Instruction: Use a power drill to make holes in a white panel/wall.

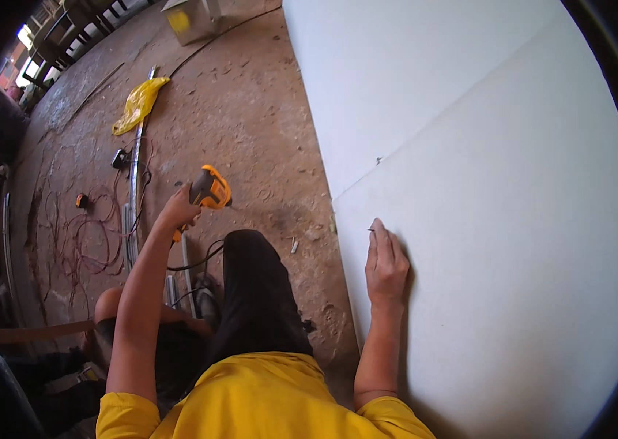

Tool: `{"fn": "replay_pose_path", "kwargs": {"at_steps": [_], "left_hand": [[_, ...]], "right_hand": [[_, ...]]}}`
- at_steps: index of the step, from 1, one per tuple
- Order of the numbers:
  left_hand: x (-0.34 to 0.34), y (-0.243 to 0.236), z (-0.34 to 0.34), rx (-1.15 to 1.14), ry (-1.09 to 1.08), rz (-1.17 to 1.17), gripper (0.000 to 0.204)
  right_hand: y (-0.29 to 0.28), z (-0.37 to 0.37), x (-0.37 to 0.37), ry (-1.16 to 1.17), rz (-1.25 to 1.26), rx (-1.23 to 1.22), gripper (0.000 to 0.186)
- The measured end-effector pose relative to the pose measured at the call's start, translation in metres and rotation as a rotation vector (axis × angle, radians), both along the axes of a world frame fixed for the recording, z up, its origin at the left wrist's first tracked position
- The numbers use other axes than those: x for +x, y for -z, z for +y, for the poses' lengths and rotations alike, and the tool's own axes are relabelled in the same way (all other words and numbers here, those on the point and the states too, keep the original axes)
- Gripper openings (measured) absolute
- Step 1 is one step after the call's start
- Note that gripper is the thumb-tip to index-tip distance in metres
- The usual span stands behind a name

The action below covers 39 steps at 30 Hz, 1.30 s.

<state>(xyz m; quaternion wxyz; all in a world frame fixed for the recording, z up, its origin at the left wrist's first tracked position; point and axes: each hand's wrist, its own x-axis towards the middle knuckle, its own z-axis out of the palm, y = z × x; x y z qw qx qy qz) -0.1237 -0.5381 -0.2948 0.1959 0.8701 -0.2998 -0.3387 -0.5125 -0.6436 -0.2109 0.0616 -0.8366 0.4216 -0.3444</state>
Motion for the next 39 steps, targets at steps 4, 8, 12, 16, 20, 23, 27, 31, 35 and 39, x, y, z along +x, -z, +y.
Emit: {"fn": "replay_pose_path", "kwargs": {"at_steps": [4, 8, 12, 16, 20, 23, 27, 31, 35, 39], "left_hand": [[0.017, 0.009, 0.008, 0.135, 0.208, -0.058, 0.048], [0.028, 0.032, 0.014, 0.167, 0.326, -0.115, 0.049], [0.005, 0.011, 0.004, 0.073, 0.339, -0.236, 0.050], [0.002, -0.019, -0.007, 0.129, 0.275, -0.051, 0.054], [0.028, 0.000, -0.004, 0.107, 0.384, 0.076, 0.064], [0.039, 0.007, -0.001, 0.124, 0.410, 0.114, 0.066], [0.048, 0.014, -0.002, 0.097, 0.547, 0.057, 0.065], [0.043, 0.017, -0.003, 0.043, 0.608, -0.026, 0.068], [0.032, 0.025, 0.000, 0.031, 0.684, -0.075, 0.070], [0.010, 0.012, -0.003, 0.050, 0.730, -0.095, 0.070]], "right_hand": [[-0.013, 0.008, 0.000, 0.031, 0.116, -0.013, 0.013], [0.003, 0.007, 0.007, -0.021, 0.063, 0.003, 0.014], [-0.013, 0.005, 0.023, 0.033, 0.066, -0.070, 0.014], [-0.057, -0.018, 0.045, 0.084, 0.368, -0.293, 0.014], [-0.055, -0.048, 0.053, -0.008, 0.246, -0.382, 0.019], [-0.052, -0.045, 0.053, 0.001, 0.277, -0.328, 0.019], [-0.048, -0.039, 0.050, 0.026, 0.280, -0.248, 0.016], [-0.055, -0.034, 0.045, 0.060, 0.238, -0.158, 0.014], [-0.060, -0.036, 0.047, 0.054, 0.263, -0.097, 0.012], [-0.067, -0.018, 0.049, 0.131, 0.228, -0.108, 0.010]]}}
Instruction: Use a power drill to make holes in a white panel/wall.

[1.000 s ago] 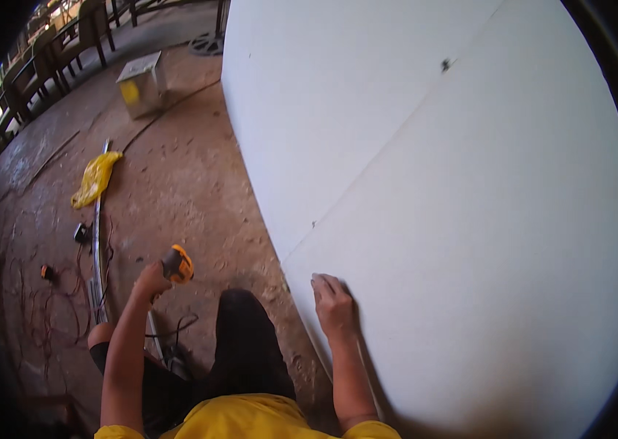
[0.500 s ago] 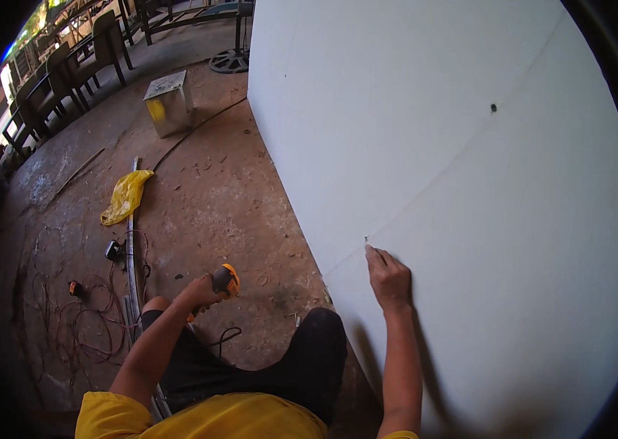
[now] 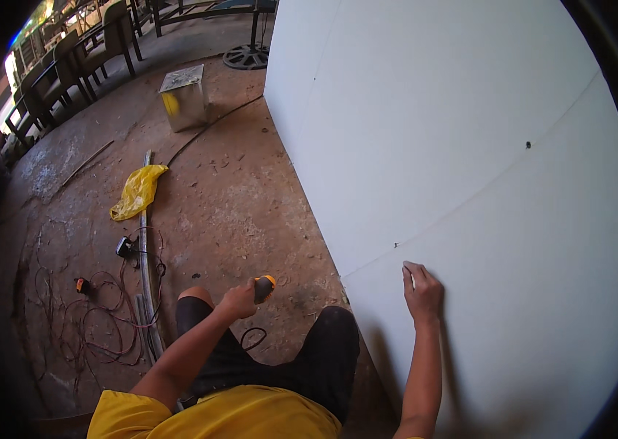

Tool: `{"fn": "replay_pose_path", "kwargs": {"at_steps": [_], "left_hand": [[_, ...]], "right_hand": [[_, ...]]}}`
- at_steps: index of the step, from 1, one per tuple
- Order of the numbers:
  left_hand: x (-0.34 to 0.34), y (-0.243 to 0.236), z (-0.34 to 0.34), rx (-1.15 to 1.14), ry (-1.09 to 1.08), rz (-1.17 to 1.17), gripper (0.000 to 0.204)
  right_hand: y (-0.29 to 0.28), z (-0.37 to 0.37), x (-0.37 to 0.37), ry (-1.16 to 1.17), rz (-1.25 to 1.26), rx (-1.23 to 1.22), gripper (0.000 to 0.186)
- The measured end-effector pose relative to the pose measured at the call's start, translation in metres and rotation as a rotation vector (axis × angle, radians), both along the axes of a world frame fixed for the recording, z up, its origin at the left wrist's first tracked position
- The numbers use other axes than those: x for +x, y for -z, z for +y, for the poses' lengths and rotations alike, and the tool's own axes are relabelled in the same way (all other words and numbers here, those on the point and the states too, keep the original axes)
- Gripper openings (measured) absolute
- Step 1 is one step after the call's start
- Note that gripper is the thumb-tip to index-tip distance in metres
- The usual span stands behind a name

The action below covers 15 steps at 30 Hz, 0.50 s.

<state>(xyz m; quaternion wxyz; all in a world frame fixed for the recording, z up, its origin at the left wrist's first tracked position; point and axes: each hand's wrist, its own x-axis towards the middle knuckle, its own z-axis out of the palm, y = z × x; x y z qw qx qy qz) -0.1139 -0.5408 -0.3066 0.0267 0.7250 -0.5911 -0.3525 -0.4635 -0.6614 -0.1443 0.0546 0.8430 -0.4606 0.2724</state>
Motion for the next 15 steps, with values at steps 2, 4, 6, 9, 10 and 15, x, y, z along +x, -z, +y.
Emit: {"fn": "replay_pose_path", "kwargs": {"at_steps": [2, 4, 6, 9, 10, 15], "left_hand": [[-0.004, 0.002, 0.006, 0.011, 0.012, -0.013, 0.070], [-0.007, 0.006, 0.011, -0.042, 0.038, -0.037, 0.069], [-0.011, 0.005, 0.014, -0.028, 0.060, -0.054, 0.069], [-0.017, 0.008, 0.016, -0.055, 0.105, -0.063, 0.069], [-0.018, 0.010, 0.017, -0.100, 0.113, -0.056, 0.070], [-0.018, 0.034, -0.005, -0.080, 0.301, -0.130, 0.054]], "right_hand": [[-0.010, 0.025, 0.000, -0.002, 0.039, -0.056, 0.009], [-0.012, 0.043, -0.012, -0.054, 0.112, -0.199, 0.009], [-0.021, 0.059, -0.028, -0.025, 0.140, -0.260, 0.009], [-0.035, 0.072, -0.050, 0.042, 0.178, -0.359, 0.011], [-0.040, 0.074, -0.053, 0.046, 0.175, -0.402, 0.010], [-0.041, 0.072, -0.073, 0.103, 0.208, -0.573, 0.005]]}}
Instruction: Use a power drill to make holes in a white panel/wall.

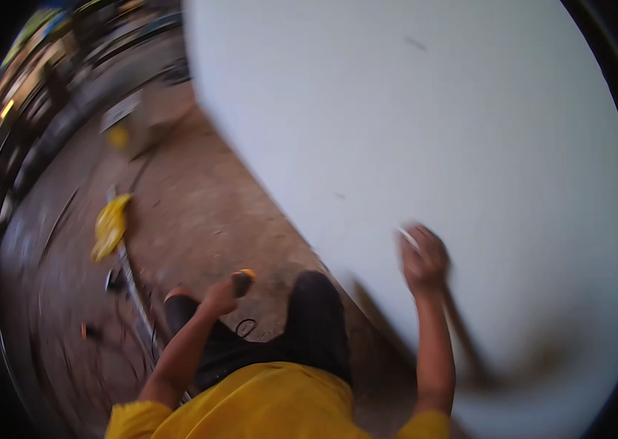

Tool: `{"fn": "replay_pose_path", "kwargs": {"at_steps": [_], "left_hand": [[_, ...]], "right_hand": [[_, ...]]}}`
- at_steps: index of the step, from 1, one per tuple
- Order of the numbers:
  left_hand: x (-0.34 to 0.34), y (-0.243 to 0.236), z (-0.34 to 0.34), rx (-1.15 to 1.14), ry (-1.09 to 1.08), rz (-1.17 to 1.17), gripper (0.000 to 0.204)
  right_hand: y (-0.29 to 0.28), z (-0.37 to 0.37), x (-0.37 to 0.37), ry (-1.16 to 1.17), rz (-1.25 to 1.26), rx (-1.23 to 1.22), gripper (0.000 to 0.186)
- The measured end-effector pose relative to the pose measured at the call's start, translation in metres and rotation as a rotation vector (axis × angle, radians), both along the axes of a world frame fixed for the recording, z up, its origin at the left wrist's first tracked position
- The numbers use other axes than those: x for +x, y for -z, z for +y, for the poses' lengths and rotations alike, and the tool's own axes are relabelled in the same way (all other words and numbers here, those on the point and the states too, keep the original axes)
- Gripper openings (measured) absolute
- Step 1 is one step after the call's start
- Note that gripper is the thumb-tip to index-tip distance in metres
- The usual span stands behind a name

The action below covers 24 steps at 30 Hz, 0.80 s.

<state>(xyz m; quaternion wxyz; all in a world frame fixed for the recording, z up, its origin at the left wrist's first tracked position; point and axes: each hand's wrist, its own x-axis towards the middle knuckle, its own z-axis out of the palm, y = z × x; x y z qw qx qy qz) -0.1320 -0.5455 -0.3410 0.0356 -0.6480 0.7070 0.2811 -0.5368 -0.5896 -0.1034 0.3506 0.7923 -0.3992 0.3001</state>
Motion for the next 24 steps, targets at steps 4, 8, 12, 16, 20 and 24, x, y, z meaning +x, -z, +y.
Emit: {"fn": "replay_pose_path", "kwargs": {"at_steps": [4, 8, 12, 16, 20, 24], "left_hand": [[0.044, -0.007, 0.018, -0.049, -0.197, 0.153, 0.059], [0.024, -0.037, -0.012, 0.114, -0.215, 0.301, 0.049], [0.025, -0.044, -0.024, 0.174, -0.371, 0.297, 0.046], [0.046, -0.047, -0.014, 0.200, -0.408, 0.399, 0.040], [0.057, -0.030, -0.019, 0.139, -0.327, 0.501, 0.022], [0.047, -0.015, -0.017, 0.049, -0.343, 0.323, 0.040]], "right_hand": [[0.018, -0.025, 0.028, -0.035, -0.052, 0.027, 0.009], [0.033, -0.013, 0.012, 0.008, -0.108, 0.028, 0.011], [0.059, 0.013, -0.001, 0.129, -0.166, 0.082, 0.009], [0.076, 0.017, 0.009, 0.126, -0.190, 0.136, 0.010], [0.075, 0.013, 0.007, 0.140, -0.201, 0.130, 0.010], [0.064, 0.007, 0.019, 0.079, -0.108, 0.153, 0.013]]}}
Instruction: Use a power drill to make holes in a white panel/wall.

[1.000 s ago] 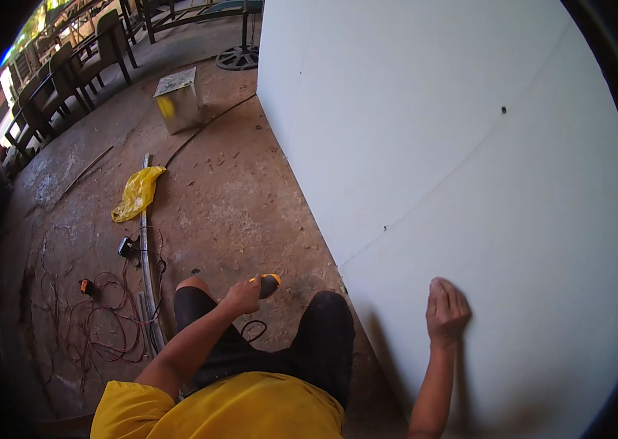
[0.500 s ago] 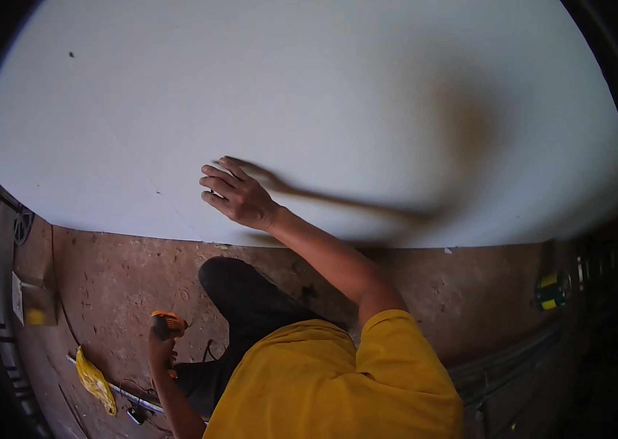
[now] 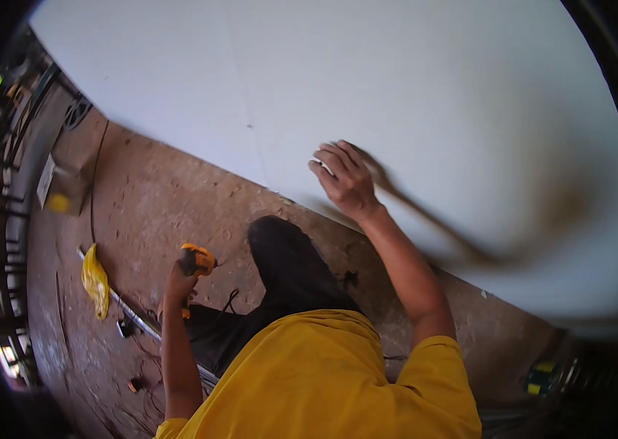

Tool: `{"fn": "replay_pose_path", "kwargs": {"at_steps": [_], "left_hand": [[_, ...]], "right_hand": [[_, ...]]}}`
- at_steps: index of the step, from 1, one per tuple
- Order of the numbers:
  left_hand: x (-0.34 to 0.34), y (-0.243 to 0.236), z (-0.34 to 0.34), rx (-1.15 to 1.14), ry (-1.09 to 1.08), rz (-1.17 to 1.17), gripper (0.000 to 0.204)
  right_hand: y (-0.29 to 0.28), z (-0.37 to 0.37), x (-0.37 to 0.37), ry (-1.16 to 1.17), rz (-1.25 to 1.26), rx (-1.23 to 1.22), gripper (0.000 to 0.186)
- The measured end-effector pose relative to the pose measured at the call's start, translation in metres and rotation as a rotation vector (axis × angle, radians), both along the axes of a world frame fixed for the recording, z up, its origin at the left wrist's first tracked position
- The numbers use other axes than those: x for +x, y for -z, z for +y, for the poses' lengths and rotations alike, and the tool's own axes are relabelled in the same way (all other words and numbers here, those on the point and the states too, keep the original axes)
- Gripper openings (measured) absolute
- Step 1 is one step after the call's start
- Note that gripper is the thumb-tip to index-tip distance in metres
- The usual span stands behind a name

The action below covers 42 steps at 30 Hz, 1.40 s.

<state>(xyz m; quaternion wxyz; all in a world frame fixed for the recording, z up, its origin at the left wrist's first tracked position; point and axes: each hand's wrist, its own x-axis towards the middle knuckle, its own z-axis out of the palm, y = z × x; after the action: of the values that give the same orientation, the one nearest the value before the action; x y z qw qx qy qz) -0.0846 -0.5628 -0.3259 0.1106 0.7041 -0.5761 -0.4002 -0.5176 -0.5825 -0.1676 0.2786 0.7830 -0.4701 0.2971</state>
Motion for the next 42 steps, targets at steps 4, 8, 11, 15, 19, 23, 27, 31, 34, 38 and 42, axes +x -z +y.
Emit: {"fn": "replay_pose_path", "kwargs": {"at_steps": [4, 8, 11, 15, 19, 23, 27, 31, 34, 38, 42], "left_hand": [[-0.011, -0.012, 0.005, 0.044, 0.031, -0.136, 0.064], [-0.030, -0.024, -0.005, 0.009, 0.225, -0.304, 0.068], [-0.039, -0.022, -0.019, 0.019, 0.305, -0.303, 0.068], [-0.042, -0.016, -0.030, 0.106, 0.388, -0.345, 0.067], [-0.055, -0.018, -0.041, 0.177, 0.485, -0.346, 0.071], [-0.054, -0.023, -0.047, 0.130, 0.508, -0.307, 0.059], [-0.047, 0.038, -0.061, 0.078, 0.604, -0.279, 0.055], [-0.044, 0.048, -0.067, 0.009, 0.559, -0.285, 0.056], [-0.043, 0.043, -0.070, 0.024, 0.554, -0.265, 0.054], [-0.040, 0.046, -0.076, 0.056, 0.504, -0.245, 0.063], [-0.037, 0.016, -0.062, 0.066, 0.428, -0.246, 0.064]], "right_hand": [[-0.022, -0.026, 0.017, -0.102, 0.121, 0.024, 0.013], [-0.022, -0.049, 0.000, -0.114, 0.123, 0.055, 0.015], [-0.030, -0.049, -0.004, -0.125, 0.181, 0.057, 0.013], [-0.008, -0.056, -0.010, -0.116, 0.269, 0.060, 0.005], [-0.010, -0.045, -0.013, -0.042, 0.402, 0.095, 0.009], [-0.009, -0.042, -0.014, -0.028, 0.448, 0.091, 0.015], [-0.002, -0.043, -0.012, -0.003, 0.506, 0.021, 0.017], [0.003, -0.047, -0.007, -0.009, 0.477, 0.097, 0.021], [-0.004, -0.044, -0.008, 0.008, 0.474, 0.109, 0.021], [-0.007, -0.046, -0.010, 0.009, 0.523, 0.074, 0.016], [-0.005, -0.050, -0.012, 0.005, 0.496, 0.070, 0.015]]}}
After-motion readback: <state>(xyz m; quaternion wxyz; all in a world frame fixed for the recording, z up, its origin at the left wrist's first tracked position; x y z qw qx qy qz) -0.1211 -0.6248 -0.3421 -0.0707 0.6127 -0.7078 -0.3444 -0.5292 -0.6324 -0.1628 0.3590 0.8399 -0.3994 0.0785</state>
